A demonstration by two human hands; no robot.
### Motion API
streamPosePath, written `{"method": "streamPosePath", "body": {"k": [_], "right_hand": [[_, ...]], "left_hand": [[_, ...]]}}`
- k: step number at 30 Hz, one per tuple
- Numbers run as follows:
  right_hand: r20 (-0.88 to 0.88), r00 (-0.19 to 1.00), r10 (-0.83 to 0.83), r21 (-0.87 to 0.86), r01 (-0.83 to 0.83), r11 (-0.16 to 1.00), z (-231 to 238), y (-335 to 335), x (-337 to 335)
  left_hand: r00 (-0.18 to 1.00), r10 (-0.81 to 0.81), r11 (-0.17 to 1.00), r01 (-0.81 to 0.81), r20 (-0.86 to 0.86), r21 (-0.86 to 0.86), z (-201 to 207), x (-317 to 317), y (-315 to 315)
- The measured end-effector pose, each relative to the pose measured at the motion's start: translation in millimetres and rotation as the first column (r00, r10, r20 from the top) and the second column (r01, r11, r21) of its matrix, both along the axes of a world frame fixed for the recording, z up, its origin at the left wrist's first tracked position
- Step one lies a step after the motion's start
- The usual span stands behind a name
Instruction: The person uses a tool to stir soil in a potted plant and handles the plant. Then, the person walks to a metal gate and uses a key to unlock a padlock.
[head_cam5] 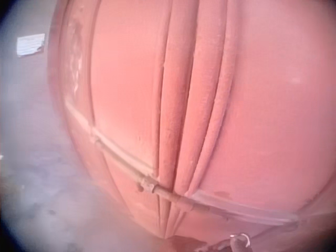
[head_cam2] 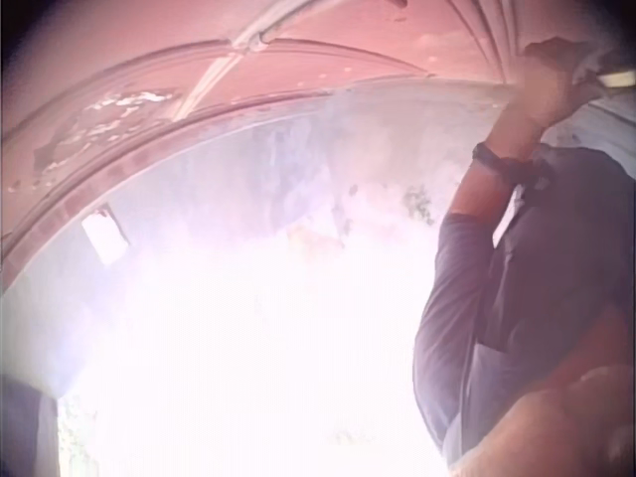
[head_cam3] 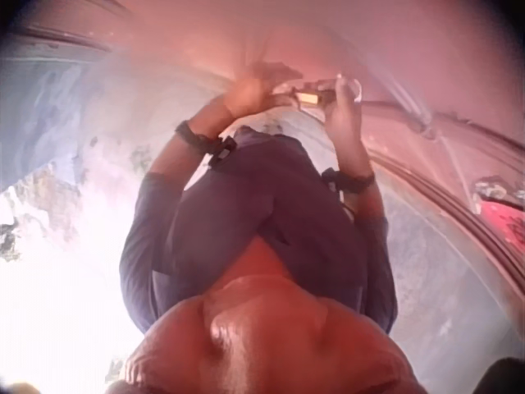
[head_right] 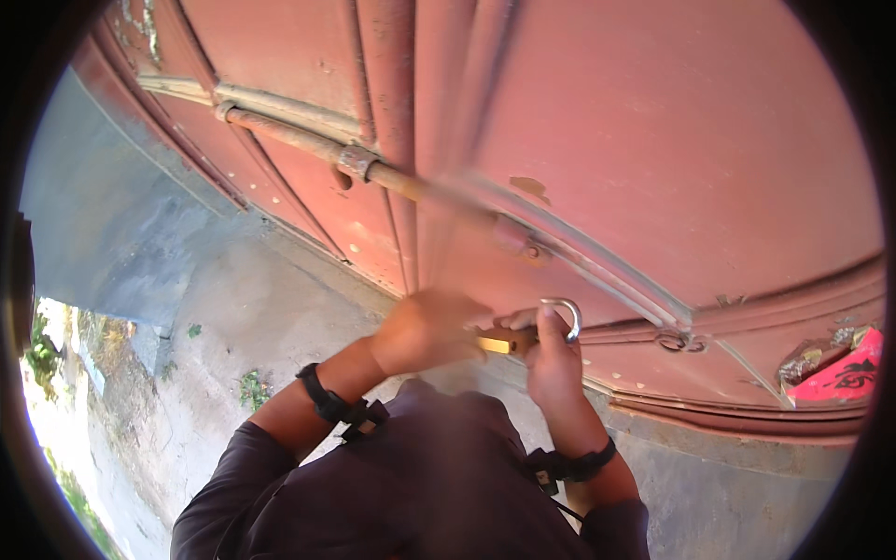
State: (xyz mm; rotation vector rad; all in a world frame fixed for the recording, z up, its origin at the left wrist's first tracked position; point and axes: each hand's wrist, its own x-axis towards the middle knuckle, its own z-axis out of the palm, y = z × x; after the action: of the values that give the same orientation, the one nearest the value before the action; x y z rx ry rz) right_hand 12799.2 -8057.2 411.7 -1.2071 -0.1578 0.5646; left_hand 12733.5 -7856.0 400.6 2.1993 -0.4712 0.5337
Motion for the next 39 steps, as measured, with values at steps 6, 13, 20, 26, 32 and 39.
{"method": "streamPosePath", "body": {"k": [6,13,20,26,32,39], "right_hand": [[0.125,0.99,0.063,-0.368,-0.013,0.93,-21,-50,2],[-0.044,0.997,0.066,-0.357,-0.077,0.931,-46,-49,3],[-0.119,0.99,-0.071,-0.391,0.019,0.92,-61,-32,-11],[-0.109,0.968,-0.225,-0.437,0.157,0.886,-66,29,-37],[-0.102,0.934,-0.342,-0.48,0.255,0.84,-42,101,-89],[-0.019,0.881,-0.472,-0.567,0.379,0.731,-51,108,-117]], "left_hand": [[0.622,0.779,0.62,-0.746,0.076,-0.245,-13,19,128],[0.758,0.634,0.689,-0.643,-0.152,-0.336,-28,47,170],[0.862,0.049,0.781,-0.348,-0.505,-0.518,35,18,181],[0.791,-0.522,0.436,-0.074,-0.319,-0.897,11,28,201],[0.871,-0.428,0.776,0.216,-0.243,-0.592,-26,60,222],[0.542,-0.699,0.454,-0.168,-0.467,-0.875,30,35,219]]}}
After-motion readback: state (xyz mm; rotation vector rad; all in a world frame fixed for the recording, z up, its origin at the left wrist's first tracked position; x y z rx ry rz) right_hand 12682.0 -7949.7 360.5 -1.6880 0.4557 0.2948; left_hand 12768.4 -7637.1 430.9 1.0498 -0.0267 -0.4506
